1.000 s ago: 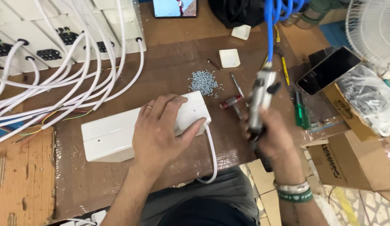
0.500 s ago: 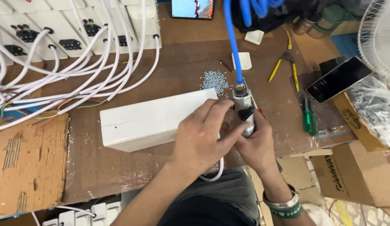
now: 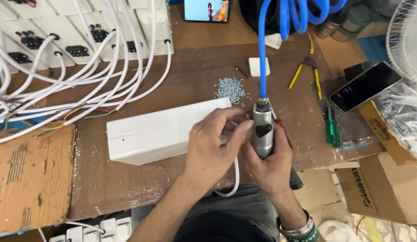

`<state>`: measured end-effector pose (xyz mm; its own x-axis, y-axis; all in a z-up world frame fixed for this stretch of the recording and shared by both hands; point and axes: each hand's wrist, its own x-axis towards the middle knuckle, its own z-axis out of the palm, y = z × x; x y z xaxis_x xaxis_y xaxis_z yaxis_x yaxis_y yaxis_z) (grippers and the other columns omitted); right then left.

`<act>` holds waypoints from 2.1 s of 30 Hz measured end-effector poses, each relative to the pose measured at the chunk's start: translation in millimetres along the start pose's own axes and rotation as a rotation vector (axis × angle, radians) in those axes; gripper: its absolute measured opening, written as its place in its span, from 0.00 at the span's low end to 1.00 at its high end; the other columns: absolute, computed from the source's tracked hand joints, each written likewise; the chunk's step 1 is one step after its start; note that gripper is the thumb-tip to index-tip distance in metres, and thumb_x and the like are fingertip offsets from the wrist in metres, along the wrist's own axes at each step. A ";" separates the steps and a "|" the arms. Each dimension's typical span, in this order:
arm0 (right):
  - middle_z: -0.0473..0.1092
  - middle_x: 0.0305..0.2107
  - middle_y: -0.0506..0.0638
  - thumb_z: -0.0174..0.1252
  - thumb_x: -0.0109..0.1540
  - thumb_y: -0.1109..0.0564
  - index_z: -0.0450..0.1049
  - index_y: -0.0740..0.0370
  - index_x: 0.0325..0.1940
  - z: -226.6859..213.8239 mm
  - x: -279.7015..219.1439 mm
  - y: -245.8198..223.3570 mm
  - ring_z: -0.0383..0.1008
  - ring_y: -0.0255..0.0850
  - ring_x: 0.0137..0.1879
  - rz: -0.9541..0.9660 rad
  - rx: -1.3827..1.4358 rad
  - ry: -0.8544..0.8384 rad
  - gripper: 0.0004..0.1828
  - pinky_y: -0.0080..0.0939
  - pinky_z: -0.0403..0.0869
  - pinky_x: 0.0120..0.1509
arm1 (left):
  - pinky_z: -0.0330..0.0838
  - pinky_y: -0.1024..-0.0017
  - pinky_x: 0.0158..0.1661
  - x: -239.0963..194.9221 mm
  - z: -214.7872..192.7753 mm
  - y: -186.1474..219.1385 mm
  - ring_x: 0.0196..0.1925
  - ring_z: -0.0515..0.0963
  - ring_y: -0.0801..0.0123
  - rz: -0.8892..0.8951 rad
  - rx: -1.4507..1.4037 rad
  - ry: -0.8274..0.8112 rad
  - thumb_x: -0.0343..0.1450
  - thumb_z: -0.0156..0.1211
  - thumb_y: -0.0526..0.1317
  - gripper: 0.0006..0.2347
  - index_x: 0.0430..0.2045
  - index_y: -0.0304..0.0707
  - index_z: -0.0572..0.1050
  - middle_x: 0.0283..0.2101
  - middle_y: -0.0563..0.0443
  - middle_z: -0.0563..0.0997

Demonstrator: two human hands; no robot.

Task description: The person assembles a white electrical box by hammering nails into pre-drilled holes, then driving screws with a pneumatic screwdriver. They also attach a small white plastic cover using a screwdriver. The task is performed on a cluttered workbench with tools and components visible.

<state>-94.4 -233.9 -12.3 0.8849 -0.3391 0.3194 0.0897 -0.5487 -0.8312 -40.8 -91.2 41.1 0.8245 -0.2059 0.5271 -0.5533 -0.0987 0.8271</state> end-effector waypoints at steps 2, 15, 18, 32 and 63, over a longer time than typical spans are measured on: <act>0.73 0.28 0.56 0.69 0.53 0.59 0.71 0.66 0.51 3.4 -0.8 1.5 0.73 0.43 0.32 0.001 0.015 0.038 0.24 0.44 0.72 0.37 | 0.81 0.68 0.25 5.7 -8.9 -0.2 0.26 0.85 0.59 0.020 0.109 -0.118 0.73 0.60 0.37 0.07 0.36 0.30 0.77 0.27 0.43 0.83; 0.74 0.20 0.45 0.73 0.50 0.55 0.75 0.61 0.39 -27.6 -15.8 25.7 0.70 0.34 0.24 0.167 -0.009 -0.247 0.17 0.35 0.72 0.29 | 0.74 0.49 0.35 17.1 -35.4 16.1 0.33 0.86 0.46 -0.150 0.400 -0.826 0.78 0.47 0.45 0.12 0.42 0.32 0.70 0.31 0.39 0.85; 0.78 0.26 0.48 0.71 0.52 0.53 0.76 0.61 0.46 -29.7 -20.4 38.1 0.75 0.36 0.28 0.203 -0.083 -0.232 0.21 0.37 0.76 0.33 | 0.77 0.55 0.35 16.6 -28.8 15.7 0.33 0.85 0.55 -0.172 0.449 -0.863 0.79 0.47 0.46 0.12 0.42 0.36 0.72 0.31 0.43 0.84; 0.75 0.20 0.46 0.69 0.52 0.56 0.73 0.61 0.34 -35.5 -20.2 34.3 0.72 0.35 0.23 0.145 -0.069 -0.281 0.12 0.36 0.72 0.27 | 0.77 0.62 0.25 9.1 -18.6 4.2 0.22 0.83 0.60 -0.117 0.349 -0.801 0.78 0.54 0.41 0.10 0.28 0.35 0.72 0.24 0.45 0.80; 0.74 0.21 0.44 0.70 0.49 0.57 0.75 0.64 0.47 -39.0 5.7 23.1 0.70 0.34 0.23 -0.003 -0.087 -0.252 0.23 0.34 0.70 0.28 | 0.74 0.59 0.28 13.4 -16.9 8.3 0.28 0.83 0.56 -0.013 0.379 -0.468 0.73 0.57 0.39 0.07 0.38 0.35 0.72 0.32 0.46 0.82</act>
<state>-105.1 -278.4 -11.9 0.9715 -0.1424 0.1897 0.0629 -0.6165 -0.7849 -32.3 -78.4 58.3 0.7396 -0.6004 0.3043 -0.6181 -0.4269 0.6601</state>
